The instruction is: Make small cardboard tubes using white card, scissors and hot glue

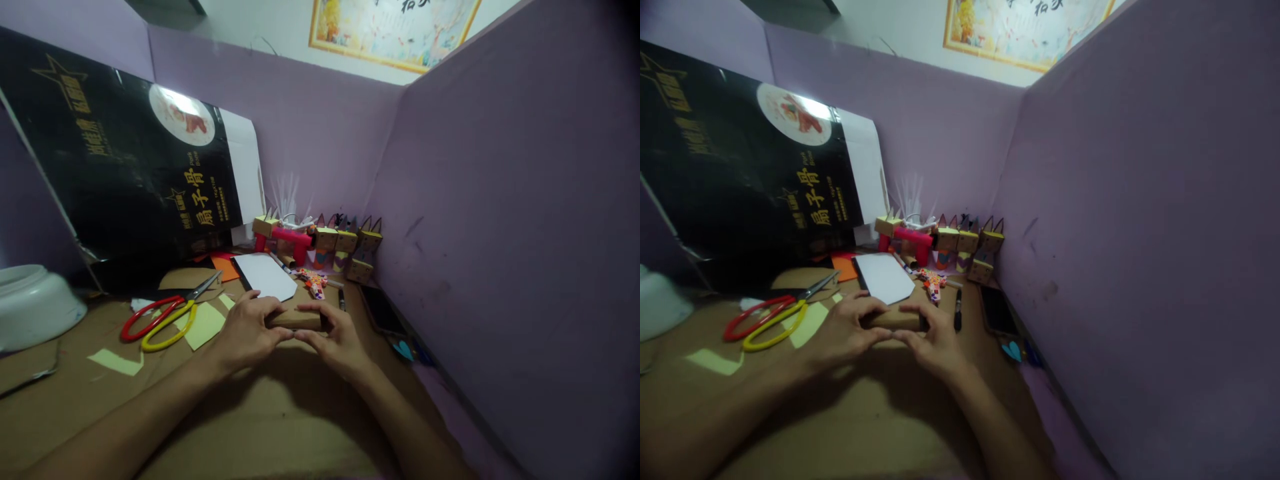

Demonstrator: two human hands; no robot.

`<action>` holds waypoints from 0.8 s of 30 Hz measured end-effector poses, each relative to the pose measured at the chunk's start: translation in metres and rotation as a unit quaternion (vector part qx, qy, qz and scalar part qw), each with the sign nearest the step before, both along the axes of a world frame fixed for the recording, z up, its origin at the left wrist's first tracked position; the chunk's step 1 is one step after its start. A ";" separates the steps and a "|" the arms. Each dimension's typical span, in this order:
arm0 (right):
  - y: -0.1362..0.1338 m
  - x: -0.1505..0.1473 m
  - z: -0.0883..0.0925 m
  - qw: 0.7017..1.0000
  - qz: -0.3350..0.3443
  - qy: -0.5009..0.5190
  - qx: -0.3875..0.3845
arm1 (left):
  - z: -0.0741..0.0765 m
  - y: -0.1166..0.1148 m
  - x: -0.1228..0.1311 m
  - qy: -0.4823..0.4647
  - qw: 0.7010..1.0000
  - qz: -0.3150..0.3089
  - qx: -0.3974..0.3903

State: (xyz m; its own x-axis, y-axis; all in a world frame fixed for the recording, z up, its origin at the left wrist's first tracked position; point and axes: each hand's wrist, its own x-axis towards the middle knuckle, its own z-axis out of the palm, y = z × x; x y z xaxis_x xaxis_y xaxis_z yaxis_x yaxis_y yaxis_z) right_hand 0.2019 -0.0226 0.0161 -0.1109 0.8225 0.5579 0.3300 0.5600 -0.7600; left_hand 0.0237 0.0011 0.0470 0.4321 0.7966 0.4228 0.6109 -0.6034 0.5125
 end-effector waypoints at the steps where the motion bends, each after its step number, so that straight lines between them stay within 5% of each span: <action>1: 0.000 0.000 -0.001 1.000 0.000 0.001 -0.003 | 0.000 -0.001 0.000 0.000 1.000 0.002 -0.002; 5: 0.003 0.001 -0.002 1.000 0.003 0.009 -0.017 | 0.000 0.000 -0.003 0.014 1.000 -0.004 -0.012; 11: 0.011 0.009 0.004 0.991 0.021 0.120 -0.055 | 0.011 0.019 -0.016 -0.017 0.987 -0.076 -0.141; 14: 0.013 0.013 0.009 0.983 0.039 0.167 -0.063 | 0.010 0.029 -0.021 -0.070 0.957 -0.134 -0.247; 18: 0.014 0.013 0.010 0.962 0.082 0.239 -0.098 | -0.001 0.027 -0.018 -0.141 0.881 -0.235 -0.386; 21: 0.013 0.010 0.008 0.949 0.106 0.268 -0.130 | -0.008 0.018 -0.010 -0.165 0.850 -0.295 -0.404; 24: 0.008 0.005 0.008 0.950 0.123 0.245 -0.147 | -0.010 0.009 -0.002 -0.161 0.862 -0.308 -0.369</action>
State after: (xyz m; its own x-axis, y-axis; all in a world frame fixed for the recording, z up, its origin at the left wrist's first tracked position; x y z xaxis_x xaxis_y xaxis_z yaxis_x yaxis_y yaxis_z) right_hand 0.2068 -0.0146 0.0246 -0.1051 0.9339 0.3417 -0.2173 0.3137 -0.9243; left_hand 0.0220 0.0104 0.0373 0.8245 0.5608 0.0762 0.0450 -0.1991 0.9790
